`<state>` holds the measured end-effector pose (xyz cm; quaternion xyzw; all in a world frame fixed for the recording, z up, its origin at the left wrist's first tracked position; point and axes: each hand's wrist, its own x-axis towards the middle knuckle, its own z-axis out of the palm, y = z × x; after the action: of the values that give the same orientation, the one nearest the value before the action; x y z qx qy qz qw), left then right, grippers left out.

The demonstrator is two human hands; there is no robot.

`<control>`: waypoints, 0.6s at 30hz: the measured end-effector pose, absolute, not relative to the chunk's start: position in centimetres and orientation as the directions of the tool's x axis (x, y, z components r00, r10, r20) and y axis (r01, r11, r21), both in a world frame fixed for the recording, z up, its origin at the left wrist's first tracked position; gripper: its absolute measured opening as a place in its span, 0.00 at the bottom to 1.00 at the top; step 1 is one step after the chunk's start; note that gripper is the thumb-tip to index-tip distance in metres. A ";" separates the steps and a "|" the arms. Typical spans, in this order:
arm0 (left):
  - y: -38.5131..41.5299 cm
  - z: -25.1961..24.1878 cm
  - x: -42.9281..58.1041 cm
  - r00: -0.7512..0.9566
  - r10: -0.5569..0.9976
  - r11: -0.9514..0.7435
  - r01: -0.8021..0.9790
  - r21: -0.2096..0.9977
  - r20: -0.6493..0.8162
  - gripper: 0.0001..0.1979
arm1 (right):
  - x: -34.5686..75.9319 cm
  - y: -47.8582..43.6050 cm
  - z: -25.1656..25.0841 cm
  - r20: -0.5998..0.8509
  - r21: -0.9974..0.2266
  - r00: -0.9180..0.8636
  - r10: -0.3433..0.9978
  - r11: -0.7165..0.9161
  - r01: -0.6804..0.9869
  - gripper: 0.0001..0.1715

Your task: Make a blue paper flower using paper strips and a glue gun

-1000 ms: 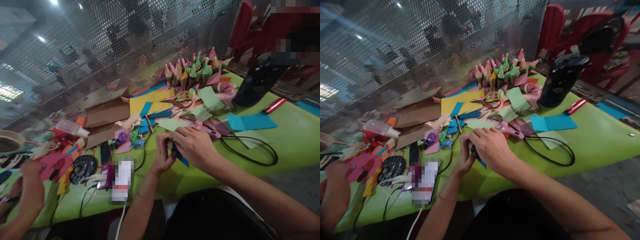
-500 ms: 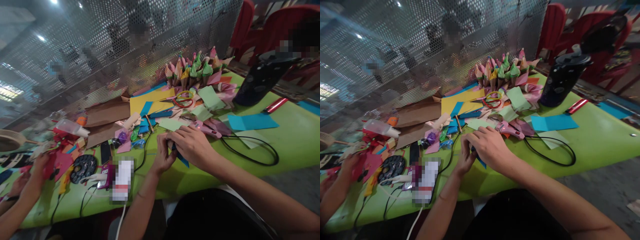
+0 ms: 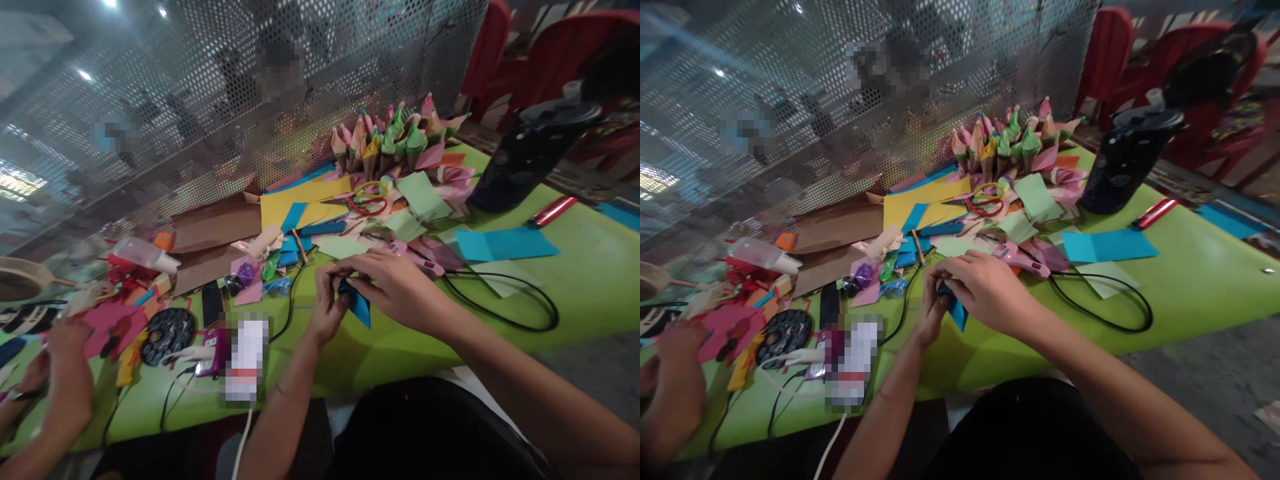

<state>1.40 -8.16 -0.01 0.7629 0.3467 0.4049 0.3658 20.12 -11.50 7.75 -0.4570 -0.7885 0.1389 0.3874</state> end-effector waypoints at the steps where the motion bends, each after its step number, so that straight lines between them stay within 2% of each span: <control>1: -8.0 -0.2 1.4 0.414 0.839 -0.470 0.225 0.854 0.352 0.31 | 20.4 -11.6 8.0 0.497 -0.584 -0.271 0.824 0.549 0.598 0.15; 10: -7.8 -0.3 1.8 0.303 0.914 -0.304 0.073 0.950 0.269 0.28 | 20.6 -12.1 7.3 0.606 -0.459 -0.254 0.754 0.592 0.662 0.16; 15: -7.5 -0.6 1.6 0.281 0.935 -0.243 0.064 0.968 0.217 0.29 | 20.2 -12.1 6.9 0.592 -0.476 -0.229 0.773 0.564 0.675 0.15; 18: -7.2 -0.9 1.5 0.279 0.942 -0.205 0.039 0.978 0.186 0.29 | 20.5 -11.9 7.0 0.611 -0.528 -0.169 0.773 0.557 0.641 0.14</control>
<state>1.46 -7.22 -0.92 0.6282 0.3905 0.4559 0.4950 20.45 -11.95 7.01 -0.4648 -0.7608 0.0741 0.4468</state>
